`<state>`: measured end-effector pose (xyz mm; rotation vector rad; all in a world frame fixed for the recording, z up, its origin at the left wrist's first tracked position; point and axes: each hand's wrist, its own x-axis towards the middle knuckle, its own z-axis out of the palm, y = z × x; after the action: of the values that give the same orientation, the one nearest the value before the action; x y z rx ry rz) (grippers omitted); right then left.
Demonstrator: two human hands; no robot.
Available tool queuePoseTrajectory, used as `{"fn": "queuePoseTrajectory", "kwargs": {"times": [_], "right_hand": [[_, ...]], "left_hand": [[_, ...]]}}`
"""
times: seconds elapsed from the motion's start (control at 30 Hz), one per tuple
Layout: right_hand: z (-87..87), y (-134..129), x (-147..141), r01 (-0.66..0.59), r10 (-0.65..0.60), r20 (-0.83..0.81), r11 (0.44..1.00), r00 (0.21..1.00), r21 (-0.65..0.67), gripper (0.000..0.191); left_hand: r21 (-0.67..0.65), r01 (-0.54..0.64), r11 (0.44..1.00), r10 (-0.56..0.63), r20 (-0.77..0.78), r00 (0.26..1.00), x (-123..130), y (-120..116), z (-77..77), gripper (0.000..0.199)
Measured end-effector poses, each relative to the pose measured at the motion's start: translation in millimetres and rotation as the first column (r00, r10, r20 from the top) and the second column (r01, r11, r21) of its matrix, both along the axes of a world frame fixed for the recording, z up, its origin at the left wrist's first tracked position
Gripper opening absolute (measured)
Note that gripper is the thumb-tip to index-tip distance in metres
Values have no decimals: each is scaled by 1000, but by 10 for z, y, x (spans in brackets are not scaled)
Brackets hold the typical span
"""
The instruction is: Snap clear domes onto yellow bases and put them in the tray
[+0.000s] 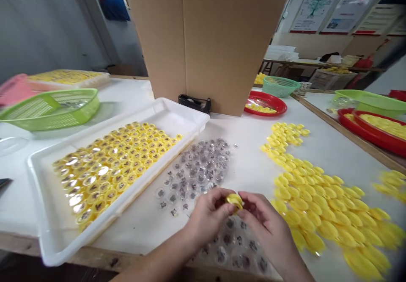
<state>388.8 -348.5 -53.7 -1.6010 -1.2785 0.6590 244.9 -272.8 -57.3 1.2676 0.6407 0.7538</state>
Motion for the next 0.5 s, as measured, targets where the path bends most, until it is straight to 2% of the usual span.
{"fn": "queuePoseTrajectory", "kwargs": {"times": [0.1, 0.23, 0.33, 0.43, 0.5], "right_hand": [[-107, 40, 25, -51, 28, -201, 993, 979, -110, 26], [-179, 83, -38, -23, -11, -330, 995, 944, -101, 28], [-157, 106, -90, 15, -50, -384, 996, 922, -93, 28], [-127, 130, -97, 35, -72, -398, 994, 914, -99, 32], [-128, 139, -76, 49, -82, -417, 995, 905, -89, 37]], "left_hand": [[256, -30, 966, 87, -214, 973, -1, -14, 2, 25], [421, -35, 906, 194, -343, 919, 1, -36, 27, 23], [374, -25, 927, 172, -365, 915, 33, -44, -19, 25], [197, -51, 979, 113, -319, 941, 84, -39, -71, 28], [127, -36, 991, 70, -273, 959, 91, 32, -13, 30]]}}
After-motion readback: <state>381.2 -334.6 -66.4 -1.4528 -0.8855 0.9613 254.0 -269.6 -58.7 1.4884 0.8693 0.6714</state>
